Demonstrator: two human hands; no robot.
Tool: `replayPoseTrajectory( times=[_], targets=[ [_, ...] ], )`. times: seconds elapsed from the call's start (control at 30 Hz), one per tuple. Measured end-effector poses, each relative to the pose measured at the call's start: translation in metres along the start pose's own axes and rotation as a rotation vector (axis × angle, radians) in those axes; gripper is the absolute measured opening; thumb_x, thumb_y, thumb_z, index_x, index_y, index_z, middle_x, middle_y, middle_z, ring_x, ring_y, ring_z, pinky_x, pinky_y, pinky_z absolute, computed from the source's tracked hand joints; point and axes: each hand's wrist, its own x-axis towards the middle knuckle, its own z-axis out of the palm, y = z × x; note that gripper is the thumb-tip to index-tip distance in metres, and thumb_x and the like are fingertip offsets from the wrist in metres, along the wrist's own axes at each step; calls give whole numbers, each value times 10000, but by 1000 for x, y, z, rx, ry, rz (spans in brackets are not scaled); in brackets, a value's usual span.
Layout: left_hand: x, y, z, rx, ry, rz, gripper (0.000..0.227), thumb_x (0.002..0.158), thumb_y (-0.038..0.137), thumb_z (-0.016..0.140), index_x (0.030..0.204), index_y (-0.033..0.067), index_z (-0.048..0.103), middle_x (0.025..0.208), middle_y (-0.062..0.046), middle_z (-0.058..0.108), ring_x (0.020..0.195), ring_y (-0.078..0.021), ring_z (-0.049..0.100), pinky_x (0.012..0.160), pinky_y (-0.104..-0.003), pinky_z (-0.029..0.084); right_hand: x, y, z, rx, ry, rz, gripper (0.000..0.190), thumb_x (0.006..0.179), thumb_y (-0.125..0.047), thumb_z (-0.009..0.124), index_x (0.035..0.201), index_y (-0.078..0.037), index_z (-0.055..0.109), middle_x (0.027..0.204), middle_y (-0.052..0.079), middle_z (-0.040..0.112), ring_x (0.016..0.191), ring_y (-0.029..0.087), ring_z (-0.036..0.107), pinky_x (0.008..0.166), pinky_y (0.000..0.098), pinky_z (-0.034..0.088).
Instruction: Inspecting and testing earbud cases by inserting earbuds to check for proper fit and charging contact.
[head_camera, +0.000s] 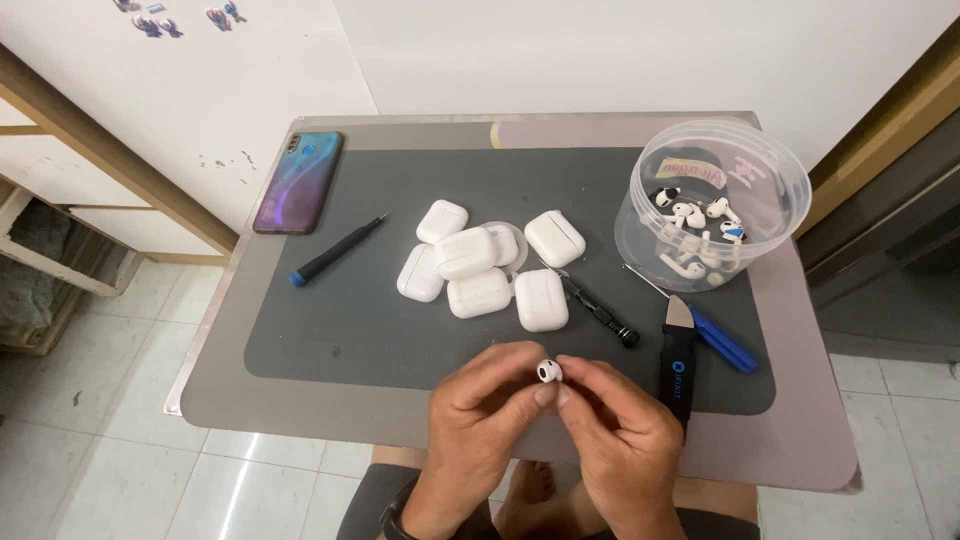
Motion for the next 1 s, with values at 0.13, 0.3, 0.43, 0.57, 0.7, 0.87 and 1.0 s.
replayPoseTrajectory(
  times=[0.13,0.3,0.43,0.57,0.7,0.87,1.0],
  targets=[
    [-5,-5,6,-158,67,-56,256,885,22,753,1136,-19,724,945,-125,658,674,-197,651,597,-297,613,2,-2,-1,63,-69,47,238,866,-51,733,1089,19,778,836,114,802,625,125,713,620,243,667],
    [-7,4,7,-186,16,19,168,924,-24,696,1090,-46,698,989,-134,627,648,-234,644,592,-320,603,6,-11,-2,54,-104,152,271,853,-61,747,1108,13,801,692,116,785,592,139,672,585,249,606],
    [-13,-9,-2,-108,-47,75,363,917,35,737,1275,67,683,1069,-125,603,886,-185,639,676,-270,635,5,-1,-4,85,-73,256,283,846,-1,722,1115,27,805,906,154,852,775,159,750,675,265,628],
    [-11,-1,-3,-51,-51,117,373,895,59,757,1262,53,696,1134,-118,680,986,-188,664,868,-311,562,6,0,-2,143,-10,291,296,820,16,731,1104,42,811,963,161,850,838,172,759,794,263,603],
    [-12,-2,3,-157,41,-22,325,892,62,731,1209,-12,716,1003,-116,701,785,-192,711,670,-320,658,13,-26,-1,195,57,408,216,810,42,778,1007,98,846,770,180,807,598,208,644,560,336,583],
    [-8,-17,3,1,-36,133,253,917,98,718,1163,50,753,940,-57,742,843,-158,692,780,-302,548,67,-65,-33,-148,240,287,259,845,-34,789,1102,-12,809,789,128,787,652,170,707,683,295,607],
    [-8,-5,-5,74,-146,173,176,953,149,695,1069,32,758,894,-55,737,784,-165,689,727,-297,526,131,-70,-52,-472,262,-105,244,929,-38,766,1170,-68,787,877,2,723,741,38,633,663,168,512]
  ],
)
